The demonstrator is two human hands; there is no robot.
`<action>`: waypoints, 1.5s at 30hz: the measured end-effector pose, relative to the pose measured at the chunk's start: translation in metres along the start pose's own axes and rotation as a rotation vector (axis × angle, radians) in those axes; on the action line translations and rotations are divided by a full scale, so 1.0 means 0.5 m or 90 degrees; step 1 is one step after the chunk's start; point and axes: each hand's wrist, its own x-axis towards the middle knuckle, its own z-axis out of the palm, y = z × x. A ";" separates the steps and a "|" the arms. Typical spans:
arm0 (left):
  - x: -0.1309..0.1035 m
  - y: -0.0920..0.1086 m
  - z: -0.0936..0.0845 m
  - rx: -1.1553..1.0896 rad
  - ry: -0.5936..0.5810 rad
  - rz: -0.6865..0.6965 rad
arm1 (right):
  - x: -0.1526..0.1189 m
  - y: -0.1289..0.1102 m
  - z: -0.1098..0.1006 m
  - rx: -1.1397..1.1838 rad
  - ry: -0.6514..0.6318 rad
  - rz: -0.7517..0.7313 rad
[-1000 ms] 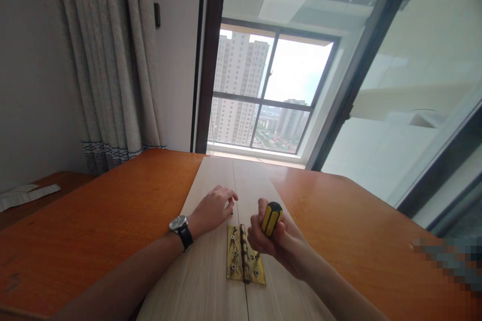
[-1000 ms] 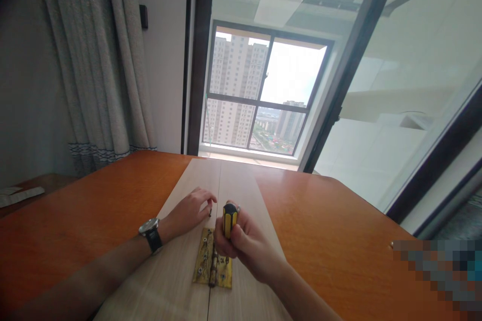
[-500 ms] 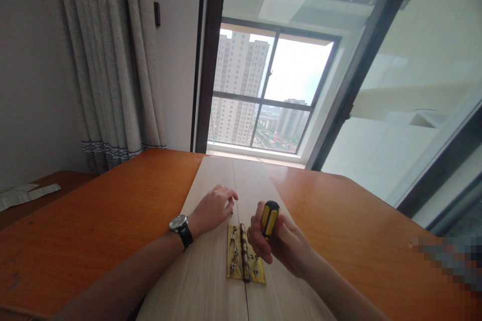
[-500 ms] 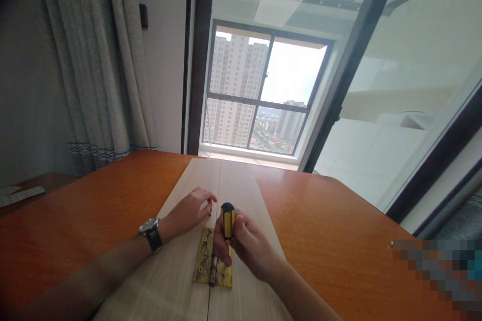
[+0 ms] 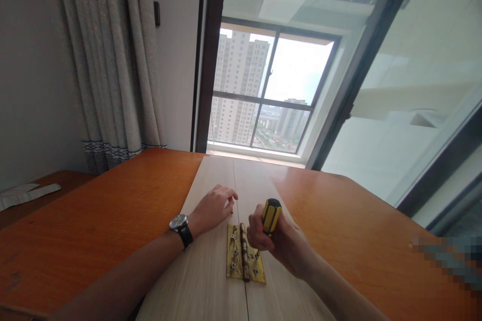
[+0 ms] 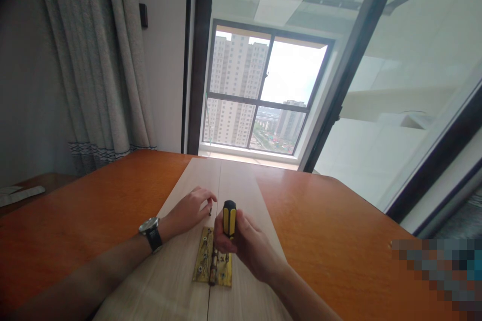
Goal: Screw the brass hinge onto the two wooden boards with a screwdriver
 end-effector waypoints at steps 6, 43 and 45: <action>-0.001 0.000 0.001 0.003 0.003 0.001 | -0.005 0.004 -0.006 -0.026 -0.011 0.008; -0.001 0.000 -0.001 0.004 -0.003 0.001 | -0.001 0.000 0.010 0.002 -0.053 0.006; -0.001 0.000 -0.001 0.005 -0.004 -0.002 | 0.001 0.000 0.010 0.002 -0.058 -0.003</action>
